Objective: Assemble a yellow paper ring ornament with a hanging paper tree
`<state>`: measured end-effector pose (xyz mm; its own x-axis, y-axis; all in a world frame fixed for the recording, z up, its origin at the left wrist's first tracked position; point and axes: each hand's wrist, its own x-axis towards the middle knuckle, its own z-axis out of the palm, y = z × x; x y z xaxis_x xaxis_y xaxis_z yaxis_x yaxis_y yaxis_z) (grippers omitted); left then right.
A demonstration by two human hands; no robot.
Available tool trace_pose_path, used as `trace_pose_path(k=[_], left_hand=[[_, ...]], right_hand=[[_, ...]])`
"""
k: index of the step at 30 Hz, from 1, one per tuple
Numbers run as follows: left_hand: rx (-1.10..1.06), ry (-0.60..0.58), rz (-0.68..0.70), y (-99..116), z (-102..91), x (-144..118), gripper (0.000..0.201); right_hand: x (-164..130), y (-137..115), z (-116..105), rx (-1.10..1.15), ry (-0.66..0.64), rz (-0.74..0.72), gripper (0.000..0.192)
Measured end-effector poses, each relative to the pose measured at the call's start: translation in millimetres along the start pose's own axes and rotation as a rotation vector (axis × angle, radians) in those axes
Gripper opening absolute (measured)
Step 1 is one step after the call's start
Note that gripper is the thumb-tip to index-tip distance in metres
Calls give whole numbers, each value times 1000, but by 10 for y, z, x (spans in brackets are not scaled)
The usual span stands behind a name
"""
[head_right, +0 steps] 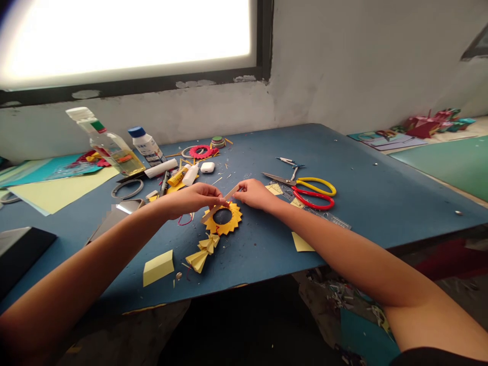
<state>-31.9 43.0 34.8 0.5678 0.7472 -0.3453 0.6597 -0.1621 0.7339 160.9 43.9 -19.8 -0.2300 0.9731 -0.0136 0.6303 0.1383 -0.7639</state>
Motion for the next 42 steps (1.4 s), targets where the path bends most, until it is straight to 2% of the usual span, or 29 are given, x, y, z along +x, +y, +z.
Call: trace_pose_path(k=[4,7,10,28,37,39,42], left_hand=[[-28,11,-8,13,4,-5,28],[-41,6,-20,36,4,-15,31],[-33,-1,-26,49,2,-16,34],[-3,0,-27,6,1,13,29],[-1,-3,-33,-14,-7,28,30],[-7,-5,-35,-14,-8,27,30],[-25,-9,-34,-10,-11,24,28]], right_hand=[[39,50,-87,-39,-33,-76,23],[74,61,-124,-78,-104,-138,27],[87,34,-127,-127,-145,-149,31],[60,-14,-95,-291,-35,-194,18],[15,-46,-48,-303,21,-158,18],[20,-17,-59,-279,0,-190,20],[30,26,-86,-257,-40,-314,22]])
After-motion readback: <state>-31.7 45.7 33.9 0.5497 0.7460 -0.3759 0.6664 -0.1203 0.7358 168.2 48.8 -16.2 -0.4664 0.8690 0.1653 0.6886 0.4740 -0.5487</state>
